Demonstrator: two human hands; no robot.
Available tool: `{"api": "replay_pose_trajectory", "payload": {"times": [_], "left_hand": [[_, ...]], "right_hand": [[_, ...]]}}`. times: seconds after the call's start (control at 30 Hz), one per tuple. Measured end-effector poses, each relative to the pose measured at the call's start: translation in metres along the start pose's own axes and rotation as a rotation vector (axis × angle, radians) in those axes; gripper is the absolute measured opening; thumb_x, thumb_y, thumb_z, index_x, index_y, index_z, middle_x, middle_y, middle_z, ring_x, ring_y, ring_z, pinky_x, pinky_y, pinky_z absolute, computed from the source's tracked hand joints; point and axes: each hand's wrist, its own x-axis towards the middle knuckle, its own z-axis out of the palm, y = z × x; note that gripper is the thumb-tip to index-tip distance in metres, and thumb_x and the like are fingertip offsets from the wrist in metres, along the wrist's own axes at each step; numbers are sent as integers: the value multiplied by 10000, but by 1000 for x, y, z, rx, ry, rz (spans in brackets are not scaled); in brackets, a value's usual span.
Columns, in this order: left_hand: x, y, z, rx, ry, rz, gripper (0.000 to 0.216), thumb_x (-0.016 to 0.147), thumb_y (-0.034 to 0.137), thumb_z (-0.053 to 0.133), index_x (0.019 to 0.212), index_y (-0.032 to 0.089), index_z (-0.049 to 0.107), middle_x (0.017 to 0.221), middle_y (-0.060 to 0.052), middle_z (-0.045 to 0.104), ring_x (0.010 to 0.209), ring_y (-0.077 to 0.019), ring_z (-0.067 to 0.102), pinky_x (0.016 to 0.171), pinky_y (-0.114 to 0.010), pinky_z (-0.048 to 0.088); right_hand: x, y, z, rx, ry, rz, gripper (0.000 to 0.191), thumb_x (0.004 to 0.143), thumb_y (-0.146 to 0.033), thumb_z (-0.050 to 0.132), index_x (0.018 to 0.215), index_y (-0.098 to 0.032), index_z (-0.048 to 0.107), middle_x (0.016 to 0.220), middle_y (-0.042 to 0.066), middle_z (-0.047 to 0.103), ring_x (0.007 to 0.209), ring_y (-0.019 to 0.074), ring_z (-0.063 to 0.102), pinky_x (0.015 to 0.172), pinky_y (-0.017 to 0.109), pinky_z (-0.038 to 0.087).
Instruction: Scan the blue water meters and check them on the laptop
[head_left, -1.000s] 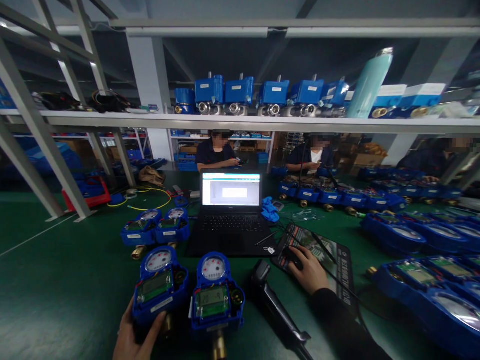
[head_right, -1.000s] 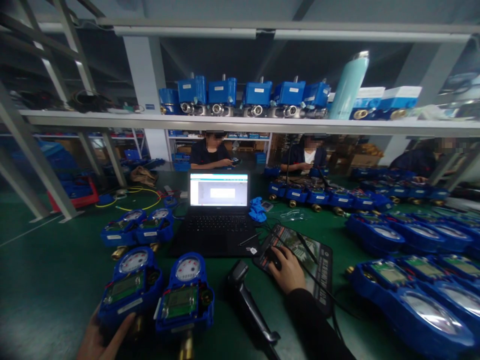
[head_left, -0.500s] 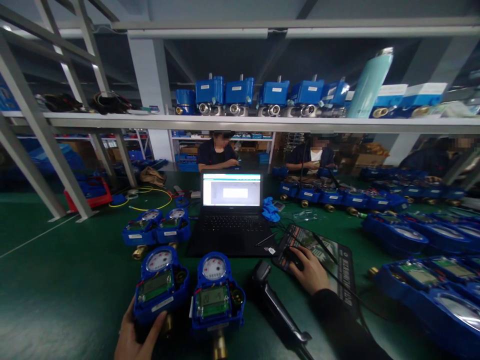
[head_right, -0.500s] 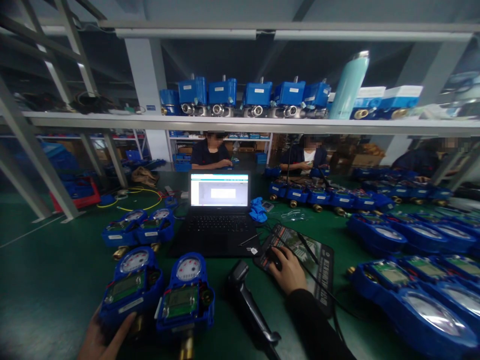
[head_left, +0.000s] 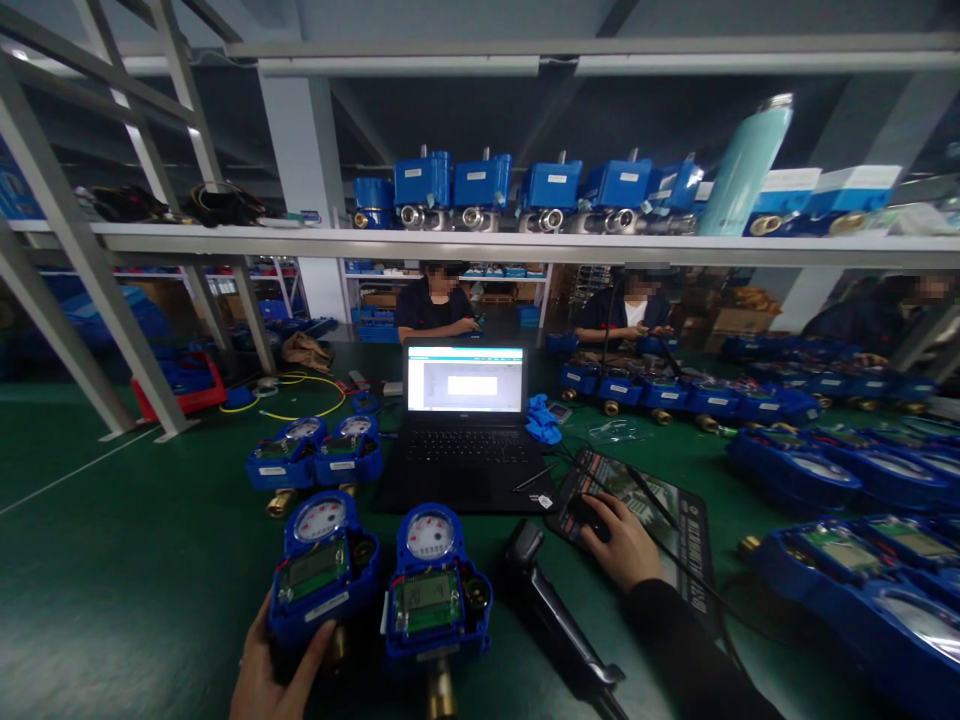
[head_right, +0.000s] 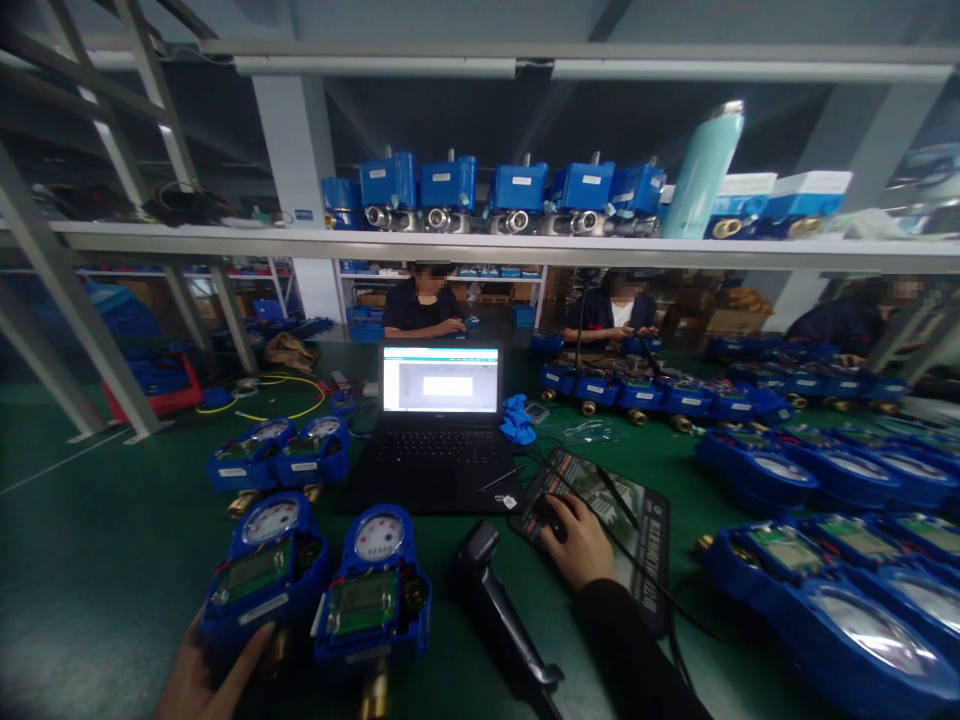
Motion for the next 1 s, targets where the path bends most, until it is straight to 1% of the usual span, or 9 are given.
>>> {"api": "replay_pose_trajectory", "payload": {"times": [0.13, 0.27, 0.37, 0.53, 0.63, 0.77, 0.9, 1.0], "left_hand": [[-1, 2, 1, 7, 11, 56, 1179, 508, 814, 608, 1393, 75, 362, 1358, -225, 463, 1249, -400, 440, 1083, -564, 305], [0, -4, 1, -16, -14, 45, 1105, 571, 775, 618, 1414, 120, 335, 1353, -202, 474, 1239, -384, 459, 1077, -560, 317], [0, -7, 1, -37, -28, 63, 1070, 603, 750, 623, 1421, 131, 320, 1353, -197, 471, 1243, -379, 458, 1071, -552, 331], [1, -6, 1, -42, -16, 38, 1110, 552, 776, 630, 1409, 135, 335, 1332, -190, 493, 1228, -377, 470, 1071, -554, 331], [1, -5, 0, -30, -20, 47, 1088, 563, 766, 637, 1395, 125, 352, 1323, -195, 496, 1226, -372, 470, 1071, -546, 333], [0, -5, -1, -6, -2, 41, 1090, 563, 778, 624, 1392, 123, 357, 1316, -204, 497, 1218, -396, 474, 1051, -571, 349], [3, -9, -2, -21, -15, 57, 1049, 567, 742, 661, 1374, 135, 380, 1312, -199, 508, 1214, -398, 485, 1047, -564, 363], [4, -9, -1, -49, -30, 23, 1068, 552, 727, 692, 1386, 145, 368, 1328, -188, 500, 1210, -390, 492, 1049, -555, 370]], "right_hand": [[1, 0, 0, 12, 30, -29, 446, 818, -372, 465, 1173, -187, 660, 1208, 118, 602, 1046, 254, 612, 897, 404, 530], [0, 1, 1, -6, -13, -31, 463, 813, -377, 468, 1196, -192, 653, 1220, 121, 599, 1062, 259, 609, 911, 408, 524], [0, 1, 2, -11, -35, -12, 463, 811, -380, 468, 1186, -188, 659, 1229, 123, 596, 1062, 264, 609, 917, 416, 521], [-1, 2, 2, 1, -34, -2, 446, 803, -384, 480, 1166, -203, 666, 1217, 108, 602, 1056, 256, 609, 920, 407, 518], [-1, 2, 1, 8, -32, -5, 434, 807, -379, 484, 1164, -207, 662, 1219, 104, 599, 1063, 253, 605, 929, 411, 511], [-1, 1, 1, 13, -29, 0, 437, 809, -384, 474, 1155, -198, 666, 1216, 113, 596, 1056, 265, 604, 912, 421, 517], [0, 0, 0, 21, -12, 7, 442, 816, -388, 459, 1161, -195, 658, 1221, 114, 588, 1045, 263, 601, 892, 416, 522], [1, 0, 0, 25, 9, 8, 452, 830, -407, 445, 1180, -203, 644, 1228, 109, 580, 1036, 254, 602, 900, 407, 518]]}}
